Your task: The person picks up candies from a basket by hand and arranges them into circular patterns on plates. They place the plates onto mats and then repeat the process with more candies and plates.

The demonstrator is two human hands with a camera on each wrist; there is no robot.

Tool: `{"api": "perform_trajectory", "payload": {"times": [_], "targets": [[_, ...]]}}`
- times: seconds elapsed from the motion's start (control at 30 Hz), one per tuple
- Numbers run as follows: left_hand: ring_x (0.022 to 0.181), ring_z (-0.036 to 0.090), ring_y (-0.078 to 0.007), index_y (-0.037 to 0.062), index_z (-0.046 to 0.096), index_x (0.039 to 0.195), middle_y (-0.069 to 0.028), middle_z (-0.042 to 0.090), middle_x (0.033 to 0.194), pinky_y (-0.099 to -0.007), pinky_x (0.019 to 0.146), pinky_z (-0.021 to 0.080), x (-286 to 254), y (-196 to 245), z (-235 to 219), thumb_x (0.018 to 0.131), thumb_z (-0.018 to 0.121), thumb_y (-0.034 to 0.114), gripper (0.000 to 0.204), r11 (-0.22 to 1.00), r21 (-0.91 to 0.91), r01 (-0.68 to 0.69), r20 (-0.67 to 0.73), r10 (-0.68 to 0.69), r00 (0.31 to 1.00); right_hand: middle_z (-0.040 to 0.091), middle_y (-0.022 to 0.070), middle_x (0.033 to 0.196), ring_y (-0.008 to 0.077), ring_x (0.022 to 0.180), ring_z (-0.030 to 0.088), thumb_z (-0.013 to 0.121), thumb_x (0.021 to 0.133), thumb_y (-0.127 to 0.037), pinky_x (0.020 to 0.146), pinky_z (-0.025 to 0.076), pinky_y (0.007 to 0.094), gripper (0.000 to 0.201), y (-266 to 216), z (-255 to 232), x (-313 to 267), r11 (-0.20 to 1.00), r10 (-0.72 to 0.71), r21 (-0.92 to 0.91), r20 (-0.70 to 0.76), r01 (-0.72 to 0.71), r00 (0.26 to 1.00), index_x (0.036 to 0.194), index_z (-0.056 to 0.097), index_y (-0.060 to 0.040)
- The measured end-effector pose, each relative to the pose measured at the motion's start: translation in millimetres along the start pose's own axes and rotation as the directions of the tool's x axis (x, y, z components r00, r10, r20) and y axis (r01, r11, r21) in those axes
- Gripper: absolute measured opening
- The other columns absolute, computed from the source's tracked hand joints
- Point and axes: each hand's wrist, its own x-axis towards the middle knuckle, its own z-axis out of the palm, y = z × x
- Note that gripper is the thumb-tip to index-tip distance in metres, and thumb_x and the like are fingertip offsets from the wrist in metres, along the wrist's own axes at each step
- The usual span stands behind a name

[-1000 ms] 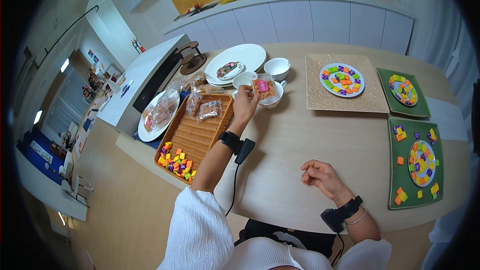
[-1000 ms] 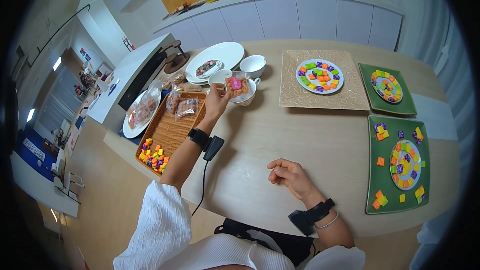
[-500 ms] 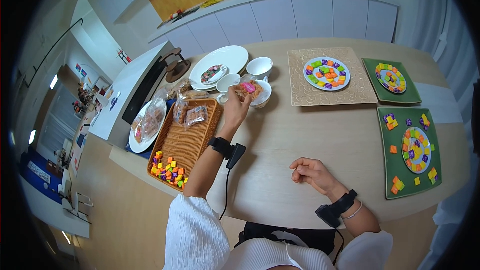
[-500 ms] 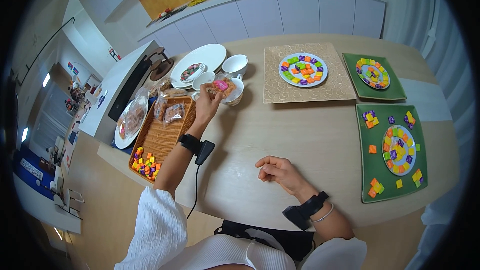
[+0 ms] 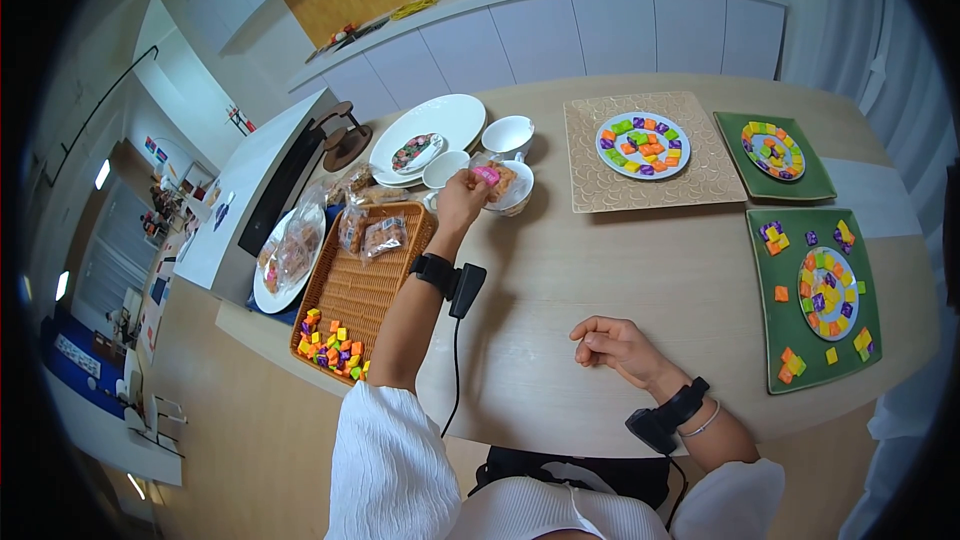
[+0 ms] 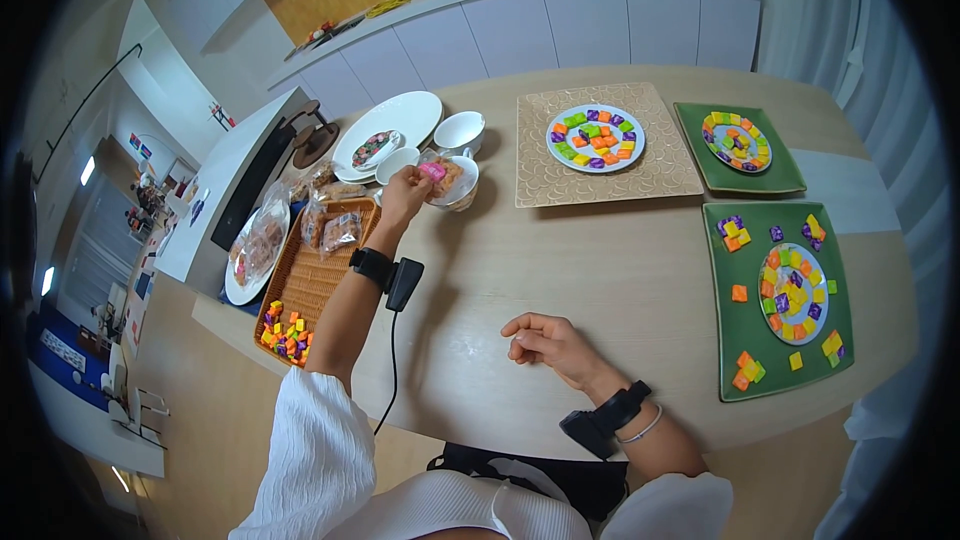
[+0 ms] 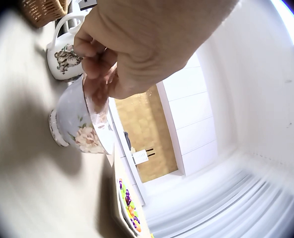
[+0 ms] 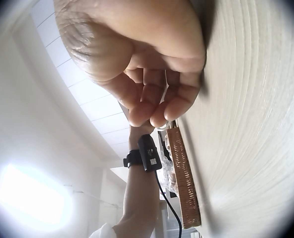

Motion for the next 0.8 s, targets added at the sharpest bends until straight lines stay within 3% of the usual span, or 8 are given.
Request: {"api": "perform_trajectory", "payload": {"times": [0.1, 0.4, 0.5, 0.6, 0.7, 0.8], "targets": [[0.066, 0.066, -0.0122, -0.0007, 0.062, 0.087, -0.0089, 0.069, 0.074, -0.0248, 0.062, 0.051, -1, 3, 1, 0.086, 0.059, 0.015, 0.016, 0.996, -0.032, 0.081, -0.058, -0.083, 0.995, 0.062, 0.0039, 0.082, 0.0118, 0.080, 0.060, 0.054, 0.095, -0.013, 0.072, 0.049, 0.0248, 0.017, -2, 1, 0, 1.000, 0.011, -0.001, -0.014, -0.011, 1.000, 0.106, 0.058, -0.0012], [0.062, 0.059, -0.0106, 0.0013, 0.060, 0.087, -0.0072, 0.066, 0.074, -0.0236, 0.056, 0.044, -14, 18, 1, 0.084, 0.060, 0.013, 0.013, 0.966, -0.253, 0.048, -0.009, -0.052, 0.999, 0.062, 0.0033, 0.081, 0.0120, 0.081, 0.060, 0.054, 0.095, -0.013, 0.073, 0.049, 0.0253, 0.017, -1, 1, 0, 0.999, 0.016, -0.042, -0.011, -0.016, 1.000, 0.107, 0.058, -0.0010], [0.060, 0.059, -0.0127, 0.0002, 0.056, 0.093, -0.0079, 0.063, 0.073, -0.0260, 0.058, 0.048, -17, 4, 3, 0.082, 0.061, 0.014, 0.018, 0.965, -0.261, -0.002, -0.168, -0.043, 0.985, 0.062, 0.0033, 0.081, 0.0120, 0.081, 0.060, 0.054, 0.095, -0.013, 0.073, 0.049, 0.0252, 0.018, 1, 1, 1, 0.998, 0.018, -0.062, -0.018, -0.019, 1.000, 0.107, 0.058, -0.0008], [0.056, 0.053, -0.0126, 0.0005, 0.051, 0.102, -0.0038, 0.056, 0.069, -0.0274, 0.051, 0.045, -23, -7, -1, 0.082, 0.062, 0.015, 0.027, 0.920, -0.325, 0.221, -0.088, -0.262, 0.961, 0.062, 0.0035, 0.081, 0.0122, 0.080, 0.060, 0.053, 0.095, -0.013, 0.073, 0.049, 0.0250, 0.018, 0, 2, 0, 0.998, 0.018, -0.067, -0.018, -0.020, 1.000, 0.107, 0.059, -0.0005], [0.057, 0.049, -0.0100, 0.0067, 0.048, 0.111, -0.0006, 0.049, 0.074, -0.0257, 0.051, 0.043, -35, -8, 1, 0.084, 0.061, 0.019, 0.032, 0.810, -0.458, 0.367, 0.055, -0.386, 0.921, 0.063, -0.0003, 0.081, 0.0057, 0.075, 0.058, 0.053, 0.095, -0.015, 0.068, 0.046, 0.0200, 0.017, 2, 0, 1, 0.997, -0.006, -0.072, 0.000, 0.006, 1.000, 0.106, 0.061, -0.0052], [0.062, 0.051, -0.0109, 0.0081, 0.047, 0.117, -0.0016, 0.050, 0.083, -0.0270, 0.052, 0.044, -35, -16, 11, 0.086, 0.060, 0.026, 0.038, 0.790, -0.461, 0.405, 0.050, -0.432, 0.900, 0.063, -0.0005, 0.081, 0.0057, 0.074, 0.058, 0.053, 0.095, -0.015, 0.068, 0.046, 0.0198, 0.017, 2, 1, 1, 0.997, -0.007, -0.076, 0.001, 0.007, 1.000, 0.106, 0.061, -0.0052]]}}
